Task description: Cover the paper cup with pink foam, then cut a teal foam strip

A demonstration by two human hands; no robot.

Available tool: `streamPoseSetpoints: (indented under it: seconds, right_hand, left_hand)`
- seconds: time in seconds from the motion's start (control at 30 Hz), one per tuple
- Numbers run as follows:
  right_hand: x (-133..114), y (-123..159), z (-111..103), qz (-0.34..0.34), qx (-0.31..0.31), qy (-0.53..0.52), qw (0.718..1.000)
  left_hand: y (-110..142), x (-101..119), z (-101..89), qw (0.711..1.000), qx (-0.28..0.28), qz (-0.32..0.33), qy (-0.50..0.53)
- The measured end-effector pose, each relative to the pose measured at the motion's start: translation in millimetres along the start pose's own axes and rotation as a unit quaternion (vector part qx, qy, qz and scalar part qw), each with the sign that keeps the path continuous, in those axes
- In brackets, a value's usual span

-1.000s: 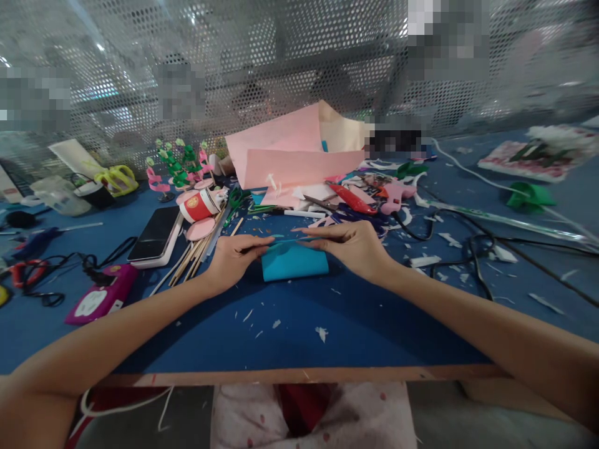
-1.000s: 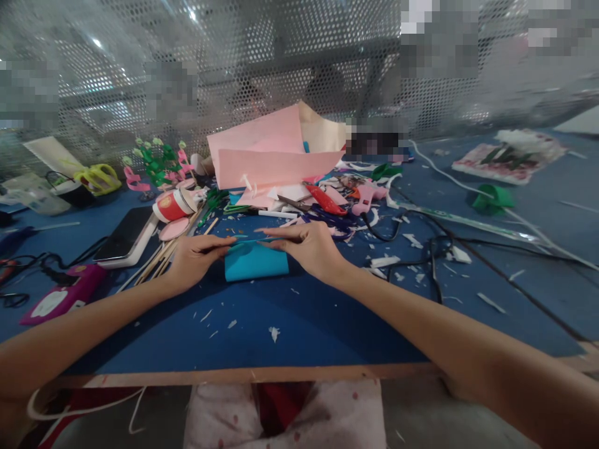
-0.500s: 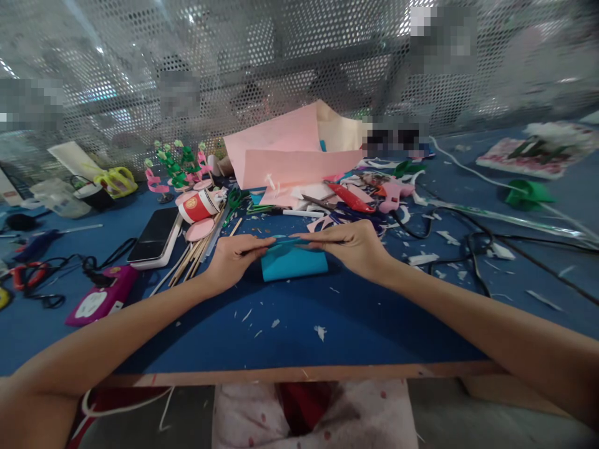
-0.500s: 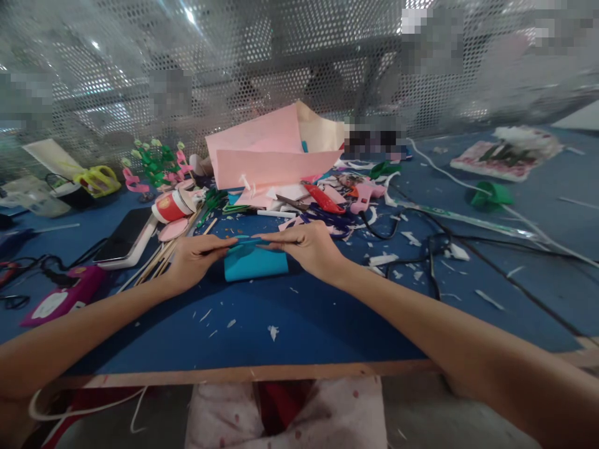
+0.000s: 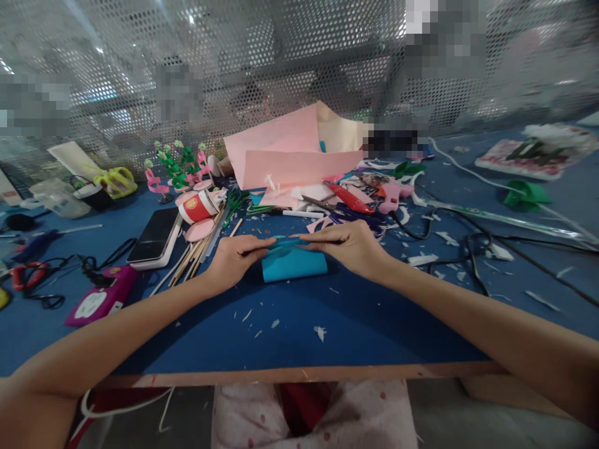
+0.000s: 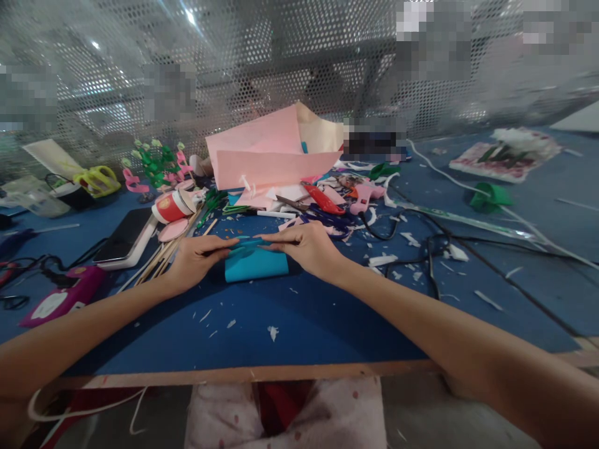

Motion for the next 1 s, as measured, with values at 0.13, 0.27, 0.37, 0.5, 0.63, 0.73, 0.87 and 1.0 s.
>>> streamPoseSetpoints:
  seconds: [0.13, 0.27, 0.37, 0.5, 0.63, 0.73, 0.87, 1.0]
  right_hand:
    - [1.2, 0.4, 0.1, 0.006, -0.009, -0.006, 1.000]
    - [0.4, -0.2, -0.4, 0.009, -0.020, -0.014, 1.000]
    - [-0.5, -0.9, -0.9, 0.015, -0.024, -0.018, 0.999]
    - [-0.7, -1.1, -1.0, 0.017, -0.015, -0.030, 0.999]
    - [-0.9, -1.1, -1.1, 0.019, -0.012, -0.024, 0.999]
    - [-1.0, -1.2, -1.4, 0.024, -0.013, -0.016, 0.999]
    - [-0.8, -1.2, -1.0, 0.026, -0.015, -0.011, 0.999]
    - [-0.2, -0.7, -0.6, 0.025, -0.011, 0.008, 1.000]
  left_hand:
    - [0.2, -0.3, 0.0, 1.000, 0.001, -0.004, -0.002]
    - [0.3, -0.1, -0.1, 1.000, -0.003, -0.014, -0.006]
    - [0.5, -0.2, 0.1, 1.000, -0.003, -0.016, -0.001]
    - [0.7, -1.5, 0.3, 1.000, 0.003, -0.003, 0.004]
    - [0.4, -2.0, 0.1, 1.000, 0.000, -0.005, 0.000]
    - [0.3, -0.9, -0.1, 1.000, -0.003, -0.019, -0.002]
    - [0.1, 0.7, -0.3, 1.000, -0.004, -0.029, -0.004]
    - [0.0, 0.4, -0.1, 0.999, -0.006, -0.031, -0.001]
Point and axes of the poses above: each hand's wrist, its own y-axis away from the middle knuckle, its own z-axis out of the palm, x = y × z, the point moved 1 cm from there along -y, towards the middle knuckle, and after that the axes turned 8 degrees about -x, right-handed, at the moved point
